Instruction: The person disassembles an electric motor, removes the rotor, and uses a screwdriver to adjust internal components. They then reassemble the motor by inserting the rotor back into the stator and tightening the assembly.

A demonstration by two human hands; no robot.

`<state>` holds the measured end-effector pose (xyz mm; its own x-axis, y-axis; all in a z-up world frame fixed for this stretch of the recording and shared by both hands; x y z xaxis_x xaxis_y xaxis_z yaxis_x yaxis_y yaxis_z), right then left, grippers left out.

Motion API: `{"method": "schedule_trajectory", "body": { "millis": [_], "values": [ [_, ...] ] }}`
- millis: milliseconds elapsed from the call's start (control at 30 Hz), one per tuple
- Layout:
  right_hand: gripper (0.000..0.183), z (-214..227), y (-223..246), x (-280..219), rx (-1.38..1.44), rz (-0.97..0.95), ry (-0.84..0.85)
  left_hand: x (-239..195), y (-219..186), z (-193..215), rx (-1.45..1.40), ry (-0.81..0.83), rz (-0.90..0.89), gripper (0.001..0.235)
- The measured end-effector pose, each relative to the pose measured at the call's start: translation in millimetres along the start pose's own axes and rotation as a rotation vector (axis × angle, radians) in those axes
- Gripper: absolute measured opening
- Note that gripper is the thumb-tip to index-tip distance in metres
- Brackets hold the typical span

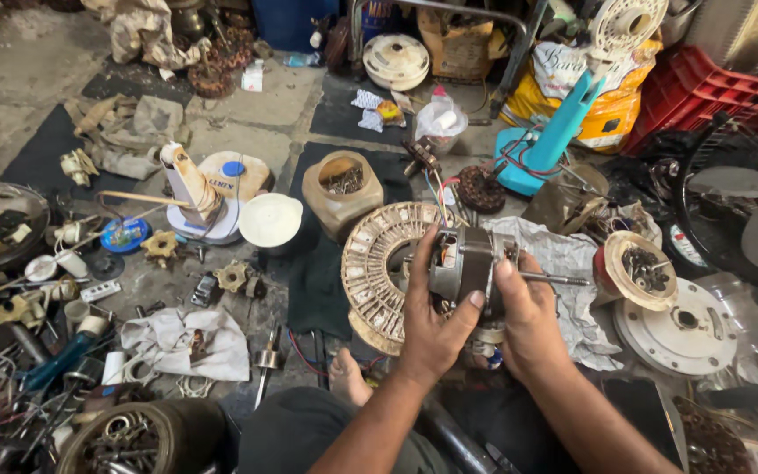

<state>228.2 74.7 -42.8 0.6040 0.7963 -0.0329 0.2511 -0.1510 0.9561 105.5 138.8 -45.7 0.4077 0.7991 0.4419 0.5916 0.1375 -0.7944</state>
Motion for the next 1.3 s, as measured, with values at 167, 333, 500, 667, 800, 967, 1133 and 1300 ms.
{"method": "schedule_trajectory", "body": {
  "millis": [167, 333, 500, 667, 800, 967, 1133, 1300],
  "values": [
    [0.064, -3, 9, -6, -0.162, 0.136, -0.107, 2, 5, -1, -0.12, 0.042, 0.03, 0.088],
    [0.061, 4, 13, -6, -0.43, 0.192, -0.133, 3, 12, -2, -0.079, 0.081, 0.149, 0.102],
    [0.064, 13, 27, -5, -0.622, 0.147, 0.026, 10, 25, 11, 0.157, -0.033, 0.281, 0.106],
    [0.069, 21, 43, -1, -0.911, 0.163, 0.125, 8, 20, 11, -0.264, 0.076, 0.298, 0.082],
    [0.069, 20, 24, 18, -0.113, -0.07, 0.173, 0, 16, -2, -0.159, 0.086, 0.258, 0.082],
    [0.065, 17, 8, 22, -0.134, 0.07, 0.091, -7, 22, 0, -0.029, 0.066, 0.166, 0.079],
    [0.058, 17, -3, 44, -0.126, -0.111, 0.234, 2, 45, 23, 0.007, -0.023, 0.19, 0.075],
    [0.061, 2, 3, 48, -0.558, 0.222, 0.312, 5, 59, 30, -0.301, -0.06, 0.296, 0.078]
  ]
}}
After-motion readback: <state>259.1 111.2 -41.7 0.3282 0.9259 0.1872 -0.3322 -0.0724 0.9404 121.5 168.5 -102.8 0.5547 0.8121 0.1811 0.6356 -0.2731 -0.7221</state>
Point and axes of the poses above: each hand's wrist, its own x-axis towards the middle knuckle, its own z-axis out of the back of the hand, y = z × x, the point moved 4 cm from there along x, towards the middle knuckle, and after that the axes turned 4 degrees about -x, right-handed, at the moved point
